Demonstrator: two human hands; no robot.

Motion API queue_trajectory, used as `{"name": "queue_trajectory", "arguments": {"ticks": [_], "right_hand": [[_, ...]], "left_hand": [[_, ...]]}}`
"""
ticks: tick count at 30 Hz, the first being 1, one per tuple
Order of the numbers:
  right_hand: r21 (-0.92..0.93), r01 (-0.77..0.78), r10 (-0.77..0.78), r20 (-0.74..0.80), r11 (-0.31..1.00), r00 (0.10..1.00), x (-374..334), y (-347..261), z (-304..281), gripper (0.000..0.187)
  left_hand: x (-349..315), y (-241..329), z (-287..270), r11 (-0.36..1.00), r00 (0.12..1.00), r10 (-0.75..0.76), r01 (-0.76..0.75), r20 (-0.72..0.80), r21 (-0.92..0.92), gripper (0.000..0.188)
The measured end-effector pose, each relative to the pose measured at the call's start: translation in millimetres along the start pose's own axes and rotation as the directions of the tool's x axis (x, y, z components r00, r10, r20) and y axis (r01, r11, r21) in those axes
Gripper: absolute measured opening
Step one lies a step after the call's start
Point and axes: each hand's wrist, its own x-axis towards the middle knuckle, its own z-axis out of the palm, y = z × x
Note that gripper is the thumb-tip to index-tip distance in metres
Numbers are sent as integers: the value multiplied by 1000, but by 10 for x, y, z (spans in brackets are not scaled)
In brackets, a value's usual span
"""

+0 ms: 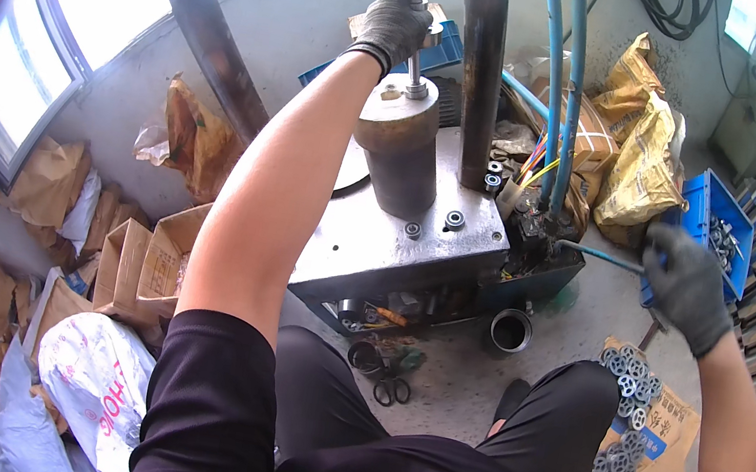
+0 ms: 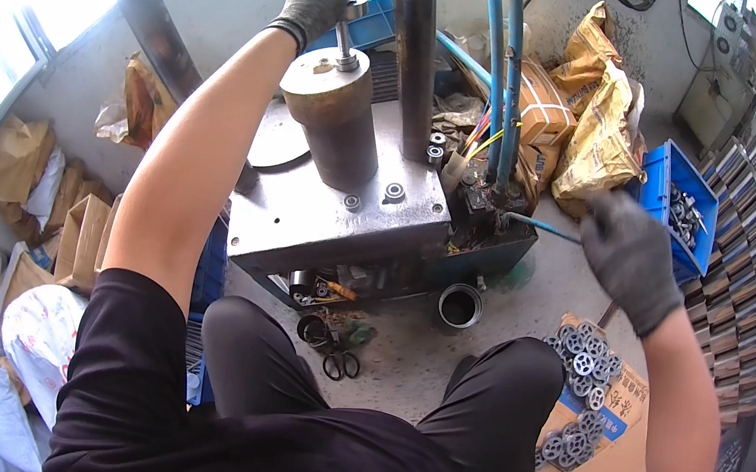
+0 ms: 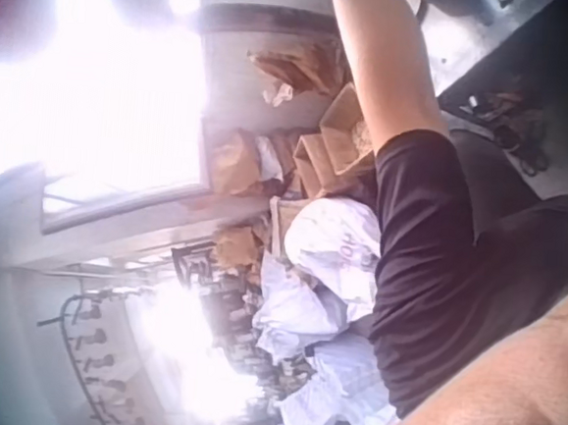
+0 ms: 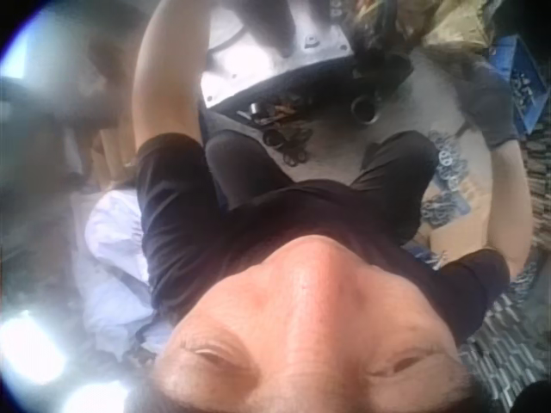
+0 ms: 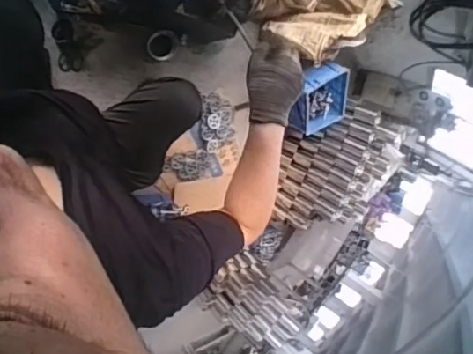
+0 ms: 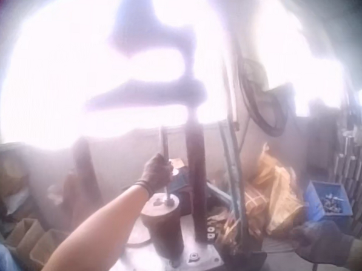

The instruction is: The person assembles metal components using a stationary press machine, placing a rod and gear onto the base, lowering the press head, and then removing the completed assembly to a pile.

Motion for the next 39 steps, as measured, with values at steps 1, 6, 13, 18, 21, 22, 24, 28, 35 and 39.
{"name": "queue_trajectory", "arguments": {"ticks": [1,6,13,18,21,22,24,28,35,39], "right_hand": [[-7,4,-4,3,1000,1000,-111,-33,-13,17],[14,-92,87,195,996,977,-249,101,-46,32],[64,21,-40,312,998,949,-169,271,-59,37],[52,88,-102,469,995,877,-232,173,-46,32],[72,120,-140,430,990,892,-282,83,-90,28],[85,107,-133,411,991,902,-293,50,-91,28],[117,75,-115,378,990,919,-327,-19,-83,28],[123,43,-87,377,991,922,-515,-129,-10,26],[152,-93,1,516,984,857,-1090,-64,183,18],[137,-132,28,583,982,812,-1097,-145,182,16]], "left_hand": [[-18,17,14,1000,1000,-5,5,3,6,35],[-90,36,19,1000,999,-1,1,-40,-5,35],[10,-170,74,989,997,-30,20,-70,-147,33],[30,-215,93,971,998,-44,30,-55,-235,33],[-79,-61,30,998,998,-5,1,-64,-64,32],[-53,-119,57,987,998,-28,19,-52,-160,31],[-36,-167,65,979,998,-50,42,-37,-199,32],[-44,-153,37,991,998,-38,30,-54,-131,33],[-42,-37,29,998,998,-48,46,-50,-51,35],[-90,9,-9,971,994,-108,106,5,-215,33]]}}
